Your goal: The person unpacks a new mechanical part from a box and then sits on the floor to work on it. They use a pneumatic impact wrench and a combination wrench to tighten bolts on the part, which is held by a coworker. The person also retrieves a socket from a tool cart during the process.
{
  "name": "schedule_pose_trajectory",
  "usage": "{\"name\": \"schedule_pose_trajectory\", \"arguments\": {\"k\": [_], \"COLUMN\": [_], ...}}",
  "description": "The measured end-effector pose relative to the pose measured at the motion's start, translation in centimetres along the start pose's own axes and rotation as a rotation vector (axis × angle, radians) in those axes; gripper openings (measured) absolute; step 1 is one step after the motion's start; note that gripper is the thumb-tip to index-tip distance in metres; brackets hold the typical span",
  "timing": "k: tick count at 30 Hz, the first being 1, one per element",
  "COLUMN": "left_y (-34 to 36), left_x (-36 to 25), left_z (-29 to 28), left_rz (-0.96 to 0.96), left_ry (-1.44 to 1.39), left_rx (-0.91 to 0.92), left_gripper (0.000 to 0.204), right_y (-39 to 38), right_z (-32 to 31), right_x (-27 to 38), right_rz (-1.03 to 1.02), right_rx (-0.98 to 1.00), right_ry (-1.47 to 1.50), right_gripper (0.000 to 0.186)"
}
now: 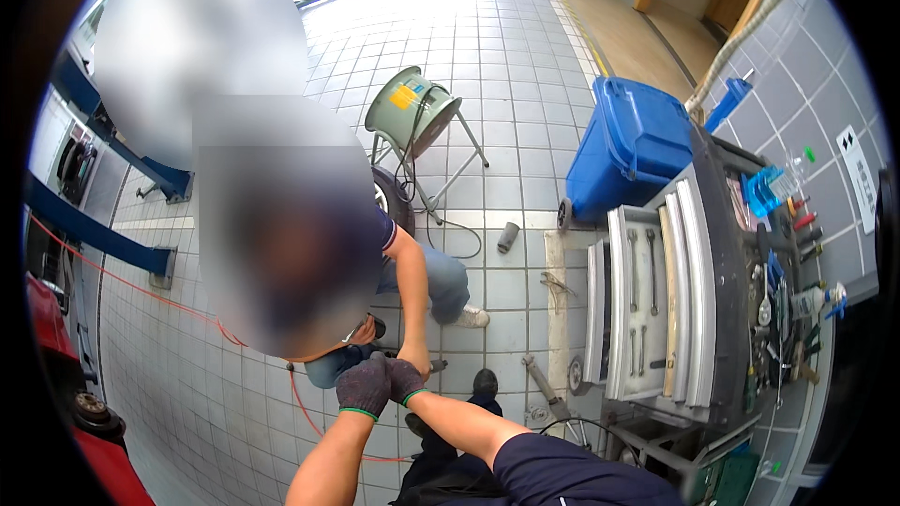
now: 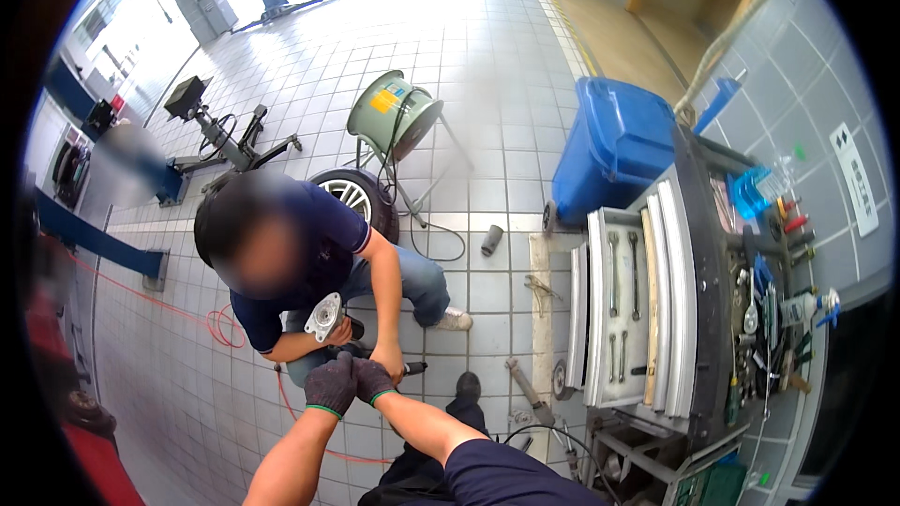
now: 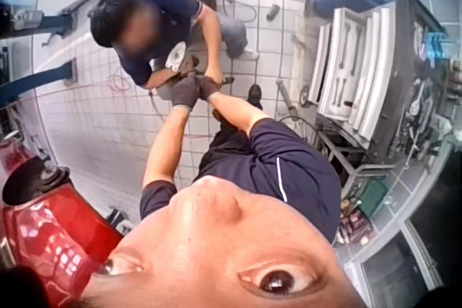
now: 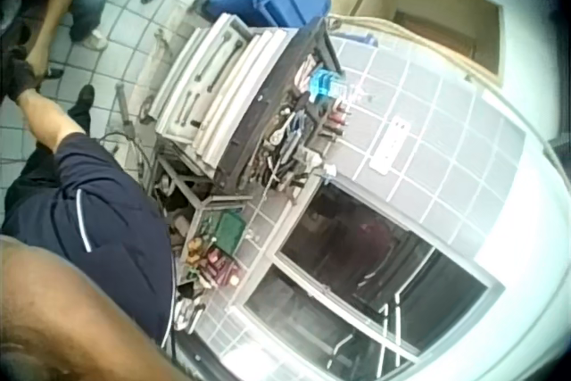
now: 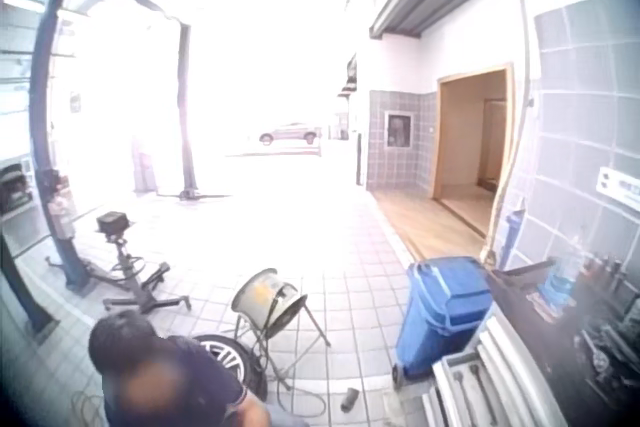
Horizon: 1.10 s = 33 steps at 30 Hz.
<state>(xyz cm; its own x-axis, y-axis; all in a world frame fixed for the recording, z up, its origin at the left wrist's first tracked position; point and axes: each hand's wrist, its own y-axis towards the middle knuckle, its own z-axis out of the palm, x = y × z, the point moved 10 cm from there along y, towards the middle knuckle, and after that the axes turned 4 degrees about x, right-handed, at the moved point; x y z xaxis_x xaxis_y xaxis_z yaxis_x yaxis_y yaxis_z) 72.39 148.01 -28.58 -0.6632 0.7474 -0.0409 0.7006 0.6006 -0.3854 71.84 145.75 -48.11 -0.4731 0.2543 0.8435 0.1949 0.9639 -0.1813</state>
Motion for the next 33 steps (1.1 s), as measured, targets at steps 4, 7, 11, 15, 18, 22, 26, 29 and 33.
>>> {"name": "schedule_pose_trajectory", "arguments": {"k": [4, 7, 11, 15, 18, 22, 26, 29, 33], "left_y": [-0.5, 0.5, 1.7, 2.6, -1.3, -10.1, -17.6, -19.8, -18.1], "left_x": [-1.3, -0.9, 1.3, 3.8, 6.7, 11.6, 15.4, 17.1, 17.0], "left_z": [0.1, 0.9, 3.6, 4.6, 7.9, 13.0, 19.0, 21.5, 21.1], "left_rz": [0.184, 0.099, -0.055, -0.018, -0.167, -0.434, -0.568, -0.597, -0.402], "left_ry": [-0.045, -0.018, -0.003, -0.149, -0.41, -0.674, -0.831, -0.849, -0.755], "left_rx": [-0.075, 0.007, 0.113, -0.004, 0.182, 0.279, 0.265, 0.268, 0.162], "left_gripper": [0.023, 0.021, 0.024, 0.024, 0.021, 0.021, 0.035, 0.037, 0.029], "right_y": [-0.4, -0.1, -1.2, -0.2, -1.8, -2.2, -2.4, -1.3, -1.7], "right_z": [-1.5, -2.0, -2.9, -6.6, -5.5, -5.1, -2.9, -1.3, -1.8], "right_x": [-1.4, -2.3, -2.4, -5.5, -7.4, -8.7, -11.3, -11.8, -11.9], "right_rz": [0.077, 0.09, 0.173, 0.312, 0.275, 0.284, 0.325, 0.288, 0.382], "right_rx": [0.012, -0.012, -0.022, -0.026, 0.004, 0.045, 0.068, 0.084, 0.032], "right_ry": [0.033, 0.036, 0.051, 0.123, 0.181, 0.261, 0.221, 0.131, 0.116], "right_gripper": [0.032, 0.032, 0.036, 0.039, 0.04, 0.043, 0.051, 0.051, 0.044]}}
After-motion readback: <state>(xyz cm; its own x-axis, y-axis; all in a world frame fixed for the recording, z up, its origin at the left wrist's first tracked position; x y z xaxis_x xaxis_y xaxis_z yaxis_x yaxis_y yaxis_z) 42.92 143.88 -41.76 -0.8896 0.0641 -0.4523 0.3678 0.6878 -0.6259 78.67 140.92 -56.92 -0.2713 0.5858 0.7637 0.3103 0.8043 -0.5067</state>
